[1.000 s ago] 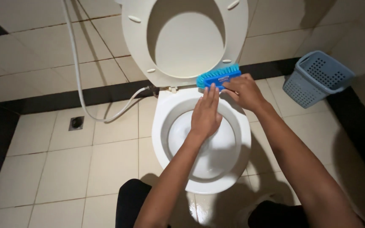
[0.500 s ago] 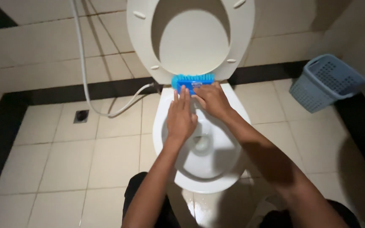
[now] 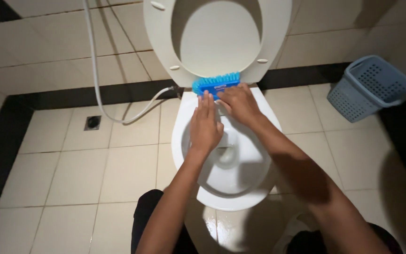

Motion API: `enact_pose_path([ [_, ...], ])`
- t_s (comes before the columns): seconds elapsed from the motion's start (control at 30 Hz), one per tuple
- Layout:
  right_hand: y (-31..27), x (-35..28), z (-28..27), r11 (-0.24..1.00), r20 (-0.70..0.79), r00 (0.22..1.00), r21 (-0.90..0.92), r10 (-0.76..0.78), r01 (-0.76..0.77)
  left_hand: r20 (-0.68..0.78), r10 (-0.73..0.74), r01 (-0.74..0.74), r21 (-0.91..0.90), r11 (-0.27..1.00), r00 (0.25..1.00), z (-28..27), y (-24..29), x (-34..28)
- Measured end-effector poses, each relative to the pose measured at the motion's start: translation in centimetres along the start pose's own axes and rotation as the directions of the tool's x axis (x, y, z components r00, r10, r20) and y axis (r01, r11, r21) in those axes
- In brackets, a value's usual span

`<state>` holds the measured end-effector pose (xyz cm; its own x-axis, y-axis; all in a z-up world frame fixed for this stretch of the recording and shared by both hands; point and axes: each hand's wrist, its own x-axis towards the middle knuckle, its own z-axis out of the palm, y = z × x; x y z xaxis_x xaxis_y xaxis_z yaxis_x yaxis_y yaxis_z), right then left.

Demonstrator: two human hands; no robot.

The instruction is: The person picks up a blue scrub brush and scrubs the toilet seat, lid, and the inside of the bowl. The person uses both hands to hold and maneuver the brush while kneeling on the floor.

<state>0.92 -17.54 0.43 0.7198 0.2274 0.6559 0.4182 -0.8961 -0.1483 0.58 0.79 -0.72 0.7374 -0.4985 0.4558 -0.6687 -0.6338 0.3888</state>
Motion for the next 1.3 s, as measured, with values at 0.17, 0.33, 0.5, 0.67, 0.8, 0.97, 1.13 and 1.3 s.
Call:
enact_pose_path([
  [0.17,2.9,-2.0,-4.1,0.994,0.109,0.992,-0.103,0.056,-0.045,-0.025,0.095,-0.097,-0.072,0.993,0.995,3.2,3.1,0.6],
  [0.33,6.1,-3.9,-7.8,0.985,0.132,0.986,-0.156,0.098,-0.077,0.011,0.129,-0.127,-0.079,0.989,0.992,4.5,7.2,2.0],
  [0.5,7.7,-4.9,-8.8,0.993,0.085,0.992,-0.081,0.097,-0.090,0.018,0.132,-0.130,-0.107,0.986,0.991,4.3,8.7,2.7],
  [0.67,6.4,-4.2,-6.0,0.998,0.133,0.989,-0.018,0.064,-0.062,0.038,0.079,-0.076,-0.067,0.995,0.996,4.4,6.6,1.2],
  [0.8,2.8,-2.4,-2.5,0.998,0.121,0.990,-0.009,0.070,-0.070,0.049,-0.013,0.016,-0.067,0.998,0.999,2.5,3.9,0.1],
  [0.97,-1.1,0.5,1.6,0.994,0.031,0.997,0.091,0.066,-0.068,-0.003,-0.098,0.098,0.045,0.994,0.995,0.7,-0.5,-0.4],
  [1.13,-3.4,2.4,4.4,0.993,-0.045,0.997,0.105,0.060,-0.055,0.000,-0.140,0.140,0.051,0.989,0.990,-2.4,-2.4,-0.3],
  [1.3,-4.0,2.7,4.2,0.991,0.027,0.996,0.100,0.083,-0.085,0.031,-0.148,0.145,0.092,0.985,0.988,-2.3,-3.1,-0.5],
])
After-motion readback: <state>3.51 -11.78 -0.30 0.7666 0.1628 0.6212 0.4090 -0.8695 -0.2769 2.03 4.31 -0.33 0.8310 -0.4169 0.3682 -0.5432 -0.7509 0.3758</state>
